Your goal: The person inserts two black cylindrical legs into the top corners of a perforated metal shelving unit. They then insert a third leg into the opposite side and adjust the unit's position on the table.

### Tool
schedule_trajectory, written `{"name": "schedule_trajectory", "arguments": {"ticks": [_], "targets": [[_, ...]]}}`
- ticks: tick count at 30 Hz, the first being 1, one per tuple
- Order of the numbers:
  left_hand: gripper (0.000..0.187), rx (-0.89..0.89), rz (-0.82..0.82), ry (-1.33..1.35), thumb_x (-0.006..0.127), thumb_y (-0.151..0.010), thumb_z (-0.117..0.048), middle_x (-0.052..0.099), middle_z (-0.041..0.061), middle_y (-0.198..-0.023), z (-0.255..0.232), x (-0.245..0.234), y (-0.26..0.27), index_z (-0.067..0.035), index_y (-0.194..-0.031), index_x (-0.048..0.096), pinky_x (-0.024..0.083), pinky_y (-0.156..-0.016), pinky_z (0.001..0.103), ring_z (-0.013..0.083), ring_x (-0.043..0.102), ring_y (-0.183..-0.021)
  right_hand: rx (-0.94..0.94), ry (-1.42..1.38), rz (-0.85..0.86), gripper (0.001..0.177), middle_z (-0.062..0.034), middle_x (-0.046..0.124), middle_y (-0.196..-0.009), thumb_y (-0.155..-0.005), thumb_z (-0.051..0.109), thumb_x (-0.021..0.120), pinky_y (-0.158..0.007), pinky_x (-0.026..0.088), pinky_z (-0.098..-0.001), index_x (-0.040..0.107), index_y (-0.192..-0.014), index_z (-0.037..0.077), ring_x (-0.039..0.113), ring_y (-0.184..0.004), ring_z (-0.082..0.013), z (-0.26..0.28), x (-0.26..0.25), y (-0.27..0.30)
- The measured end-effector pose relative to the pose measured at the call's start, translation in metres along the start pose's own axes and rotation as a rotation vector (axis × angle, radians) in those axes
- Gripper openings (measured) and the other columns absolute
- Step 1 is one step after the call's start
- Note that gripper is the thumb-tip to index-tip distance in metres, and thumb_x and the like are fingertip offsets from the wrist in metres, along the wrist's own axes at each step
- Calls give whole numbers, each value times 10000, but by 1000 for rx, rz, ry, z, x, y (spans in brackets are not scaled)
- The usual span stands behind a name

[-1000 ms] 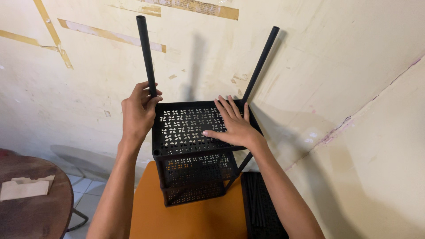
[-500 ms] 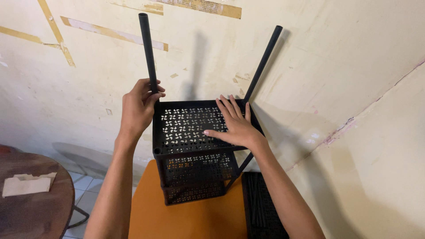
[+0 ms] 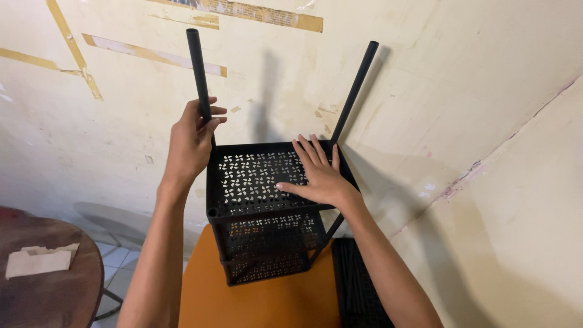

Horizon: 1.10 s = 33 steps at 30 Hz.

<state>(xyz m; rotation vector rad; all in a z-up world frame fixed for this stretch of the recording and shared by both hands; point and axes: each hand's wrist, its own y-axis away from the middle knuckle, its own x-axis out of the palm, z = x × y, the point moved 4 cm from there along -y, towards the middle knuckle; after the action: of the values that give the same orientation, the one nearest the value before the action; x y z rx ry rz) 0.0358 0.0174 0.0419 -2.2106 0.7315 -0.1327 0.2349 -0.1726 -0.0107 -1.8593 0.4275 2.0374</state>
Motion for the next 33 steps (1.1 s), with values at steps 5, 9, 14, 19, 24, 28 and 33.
{"name": "schedule_trajectory", "arguments": {"ticks": [5,9,14,19,24,28,33], "targets": [[187,-29,-130,-99,653,-1006,42,758,147,-1021,-1,3,2,28,-1181,588,603,-812,323,227,781,-977,-2,10,2,1266,-25,-49,-1717,-700,925,455,-1208,-172,-574,17,-1631,187,-159,-1555,-179,5,-2,1],[244,-108,-79,-115,622,-1005,34,742,138,-1006,-5,2,-1,9,-1237,550,579,-762,324,199,772,-946,-35,-73,-59,1138,-42,64,-1700,-771,790,589,-1218,-130,-591,133,-1615,177,-56,-1566,-206,3,-8,4],[332,43,-145,-163,548,-1040,50,688,129,-1023,-29,8,-12,18,-1359,462,546,-800,354,209,691,-958,-149,-323,-731,664,-178,373,-1458,-901,320,754,-1238,251,-532,448,-1436,73,336,-1443,-311,-26,-58,12],[273,88,-350,-96,539,-1123,-169,635,106,-950,-54,17,-50,26,-1289,444,522,-745,348,178,609,-833,-257,-546,-1133,490,-185,410,-1379,-1130,248,567,-1128,401,-420,367,-1488,-19,472,-1289,-286,-68,-130,-5],[486,-141,-553,-152,421,-1106,-455,559,78,-674,-58,22,-85,-12,-927,512,429,-574,352,140,482,-610,-252,-1211,-793,398,-20,567,-841,-1062,448,421,-677,487,-276,521,-1115,67,570,-706,-127,-70,-159,-56],[591,-142,-613,-165,388,-1115,-421,391,59,-568,-54,17,-93,7,-708,402,326,-534,403,146,329,-570,-196,-1296,-855,488,49,350,-647,-1098,531,399,-466,309,-269,418,-829,124,324,-519,-60,-64,-158,-62],[549,-26,-533,-5,390,-1118,-335,342,-9,-575,-46,11,-97,-51,-650,346,267,-490,360,108,286,-548,-233,-1426,-762,547,54,248,-532,-1063,560,374,-387,182,-297,306,-685,170,211,-420,-83,-70,-159,-72]]}}
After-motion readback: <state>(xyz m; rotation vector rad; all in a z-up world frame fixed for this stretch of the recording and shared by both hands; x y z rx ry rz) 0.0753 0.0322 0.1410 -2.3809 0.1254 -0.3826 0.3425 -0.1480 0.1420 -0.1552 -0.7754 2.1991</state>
